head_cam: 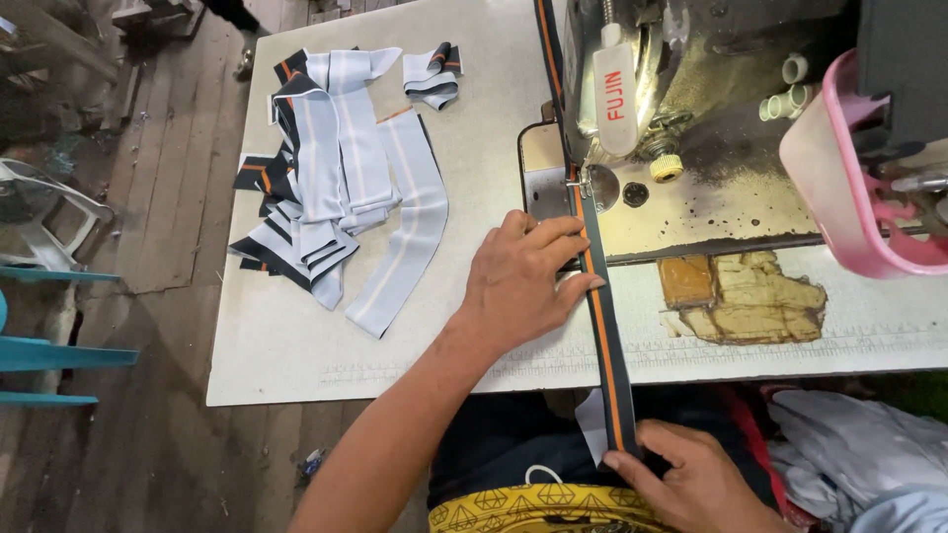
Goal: Sewing white fabric strips onto a long black and orange ribbon using an industrial sewing machine.
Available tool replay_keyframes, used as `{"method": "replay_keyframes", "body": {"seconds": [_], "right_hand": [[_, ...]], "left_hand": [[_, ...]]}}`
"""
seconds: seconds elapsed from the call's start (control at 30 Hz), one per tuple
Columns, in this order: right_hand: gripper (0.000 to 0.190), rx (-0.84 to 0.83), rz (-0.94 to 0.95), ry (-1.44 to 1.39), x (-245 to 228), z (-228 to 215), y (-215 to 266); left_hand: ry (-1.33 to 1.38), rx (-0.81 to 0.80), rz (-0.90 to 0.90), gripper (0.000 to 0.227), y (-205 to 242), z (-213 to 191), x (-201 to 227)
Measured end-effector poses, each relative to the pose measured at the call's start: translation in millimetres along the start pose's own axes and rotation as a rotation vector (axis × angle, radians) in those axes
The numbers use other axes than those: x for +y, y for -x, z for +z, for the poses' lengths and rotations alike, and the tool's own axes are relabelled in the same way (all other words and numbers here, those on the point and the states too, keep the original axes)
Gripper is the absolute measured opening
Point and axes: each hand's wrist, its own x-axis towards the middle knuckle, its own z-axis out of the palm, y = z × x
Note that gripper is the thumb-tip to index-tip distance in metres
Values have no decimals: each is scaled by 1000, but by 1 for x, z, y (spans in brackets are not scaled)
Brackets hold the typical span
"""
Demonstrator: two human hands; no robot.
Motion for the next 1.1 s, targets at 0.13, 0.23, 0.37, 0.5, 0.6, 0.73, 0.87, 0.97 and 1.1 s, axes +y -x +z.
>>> {"method": "replay_keyframes", "body": {"seconds": [0.13,0.23,0.37,0.5,0.6,0.73,0.87,0.97,1.1], "right_hand": [[24,32,-192,97,-7,-1,-10],[33,110,-334,264,0,2,-13],[41,109,-384,311,1,-1,-15],[30,-297,-233,508,26,-25,-23],[25,-345,-54,459,-23,-68,-39],[14,16,-243,465,-53,-87,-66],[28,110,-724,540,-69,-88,-95],[29,71,-746,599,-70,-86,-101],[27,66,-739,649,-68,-86,-99]], "left_hand": [[-46,-37,-11,52,1,-4,4],[-76,-99,-25,61,2,-9,8],[-110,-113,-2,63,2,-15,14],[-160,-99,25,58,1,-18,14],[-169,-201,4,59,-1,-23,17],[-171,-141,12,58,0,-25,22],[-164,-111,14,56,1,-24,23],[-166,-99,12,54,1,-27,22],[-176,-137,10,56,0,-27,23]]}}
